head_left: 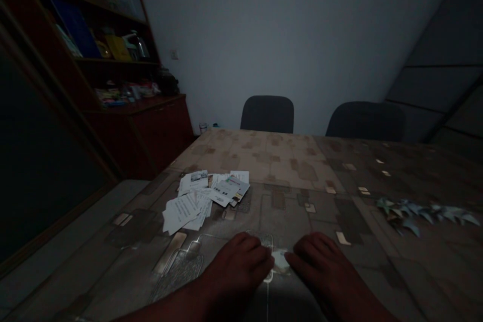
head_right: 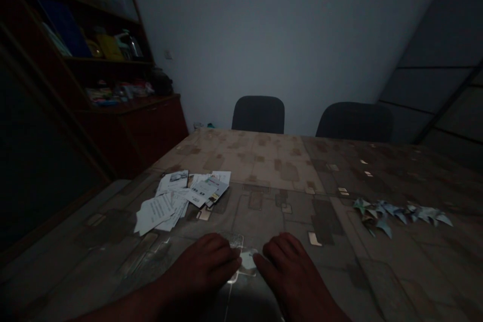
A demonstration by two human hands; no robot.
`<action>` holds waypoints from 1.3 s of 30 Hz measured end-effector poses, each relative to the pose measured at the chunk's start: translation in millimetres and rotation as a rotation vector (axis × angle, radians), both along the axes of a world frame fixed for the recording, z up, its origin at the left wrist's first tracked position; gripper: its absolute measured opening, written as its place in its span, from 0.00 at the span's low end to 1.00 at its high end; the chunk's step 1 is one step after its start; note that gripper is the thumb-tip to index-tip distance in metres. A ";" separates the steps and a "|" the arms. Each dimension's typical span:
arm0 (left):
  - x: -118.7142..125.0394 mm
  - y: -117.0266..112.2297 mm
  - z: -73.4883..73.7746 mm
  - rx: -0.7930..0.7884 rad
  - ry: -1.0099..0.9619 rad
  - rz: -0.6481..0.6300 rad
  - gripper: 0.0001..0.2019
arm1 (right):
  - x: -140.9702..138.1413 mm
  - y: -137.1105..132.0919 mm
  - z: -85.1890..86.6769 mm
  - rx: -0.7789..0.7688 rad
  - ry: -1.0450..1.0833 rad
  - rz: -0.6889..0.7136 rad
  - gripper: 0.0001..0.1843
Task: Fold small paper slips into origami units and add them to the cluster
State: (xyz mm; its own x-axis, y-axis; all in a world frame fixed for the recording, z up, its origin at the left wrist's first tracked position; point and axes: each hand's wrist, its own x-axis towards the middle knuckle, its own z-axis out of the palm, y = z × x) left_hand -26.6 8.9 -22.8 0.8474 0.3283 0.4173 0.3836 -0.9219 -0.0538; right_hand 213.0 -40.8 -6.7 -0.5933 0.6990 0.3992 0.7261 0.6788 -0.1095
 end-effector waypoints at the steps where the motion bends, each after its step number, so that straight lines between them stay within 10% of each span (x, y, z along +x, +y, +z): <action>1: -1.5 0.2 1.5 -0.006 0.001 -0.002 0.05 | 1.8 -0.7 0.4 0.012 0.002 0.001 0.11; 14: 1.4 0.0 10.3 0.043 -0.010 -0.089 0.07 | -6.4 -1.2 -4.2 0.236 0.025 0.023 0.21; 39: -4.2 1.4 2.8 0.011 -0.067 -0.020 0.07 | -5.7 0.5 -4.7 0.157 0.084 0.017 0.20</action>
State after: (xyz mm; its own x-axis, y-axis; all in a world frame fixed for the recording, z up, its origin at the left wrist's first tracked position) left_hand -30.7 10.2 -20.0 0.8239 0.3062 0.4769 0.3678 -0.9291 -0.0389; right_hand 207.4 -40.3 -11.4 -0.5644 0.6146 0.5511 0.7075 0.7041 -0.0606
